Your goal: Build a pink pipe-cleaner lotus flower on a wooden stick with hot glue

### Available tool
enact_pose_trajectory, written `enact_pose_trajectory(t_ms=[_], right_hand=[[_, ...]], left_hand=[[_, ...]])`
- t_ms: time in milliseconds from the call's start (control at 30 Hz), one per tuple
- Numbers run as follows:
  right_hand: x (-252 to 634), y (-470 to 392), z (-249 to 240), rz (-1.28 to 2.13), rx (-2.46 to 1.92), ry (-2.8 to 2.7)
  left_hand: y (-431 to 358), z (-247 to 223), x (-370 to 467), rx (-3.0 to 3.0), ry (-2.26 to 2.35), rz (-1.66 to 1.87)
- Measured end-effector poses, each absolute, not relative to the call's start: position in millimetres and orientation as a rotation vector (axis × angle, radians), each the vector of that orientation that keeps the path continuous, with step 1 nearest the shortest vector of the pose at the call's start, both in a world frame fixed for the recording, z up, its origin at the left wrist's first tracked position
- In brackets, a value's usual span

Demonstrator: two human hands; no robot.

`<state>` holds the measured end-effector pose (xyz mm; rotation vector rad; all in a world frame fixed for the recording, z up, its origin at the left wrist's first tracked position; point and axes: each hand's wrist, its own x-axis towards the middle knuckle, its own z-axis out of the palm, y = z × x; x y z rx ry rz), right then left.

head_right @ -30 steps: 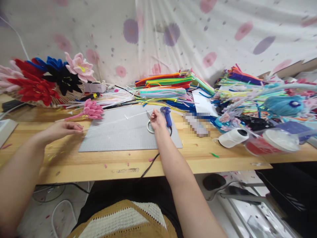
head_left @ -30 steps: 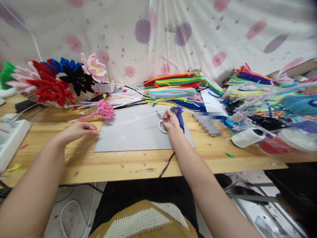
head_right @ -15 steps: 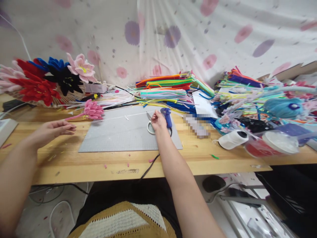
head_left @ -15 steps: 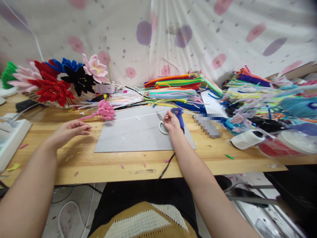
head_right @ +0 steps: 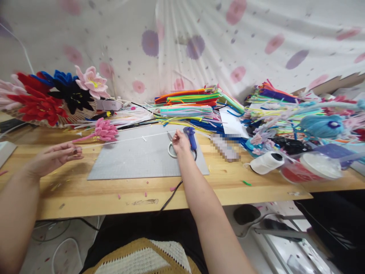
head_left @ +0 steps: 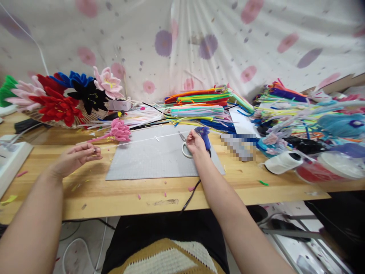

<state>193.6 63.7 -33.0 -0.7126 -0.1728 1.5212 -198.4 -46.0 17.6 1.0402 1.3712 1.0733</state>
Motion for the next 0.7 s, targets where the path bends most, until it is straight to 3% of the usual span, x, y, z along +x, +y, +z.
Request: enact_pose_trajectory(t_ms=[367,567,700], right_hand=[[192,66,-37,1.507,-0.778,-0.237],[190,66,-40,1.500,-0.821,-0.372],[191,68,-41,1.441,-0.860,-0.380]], left_hand=[[-46,7,-179,0.913,0.931,1.519],[-42,10,-148,0.530,0.576,1.735],[-32,7,-145,0.396,0.674,1.758]])
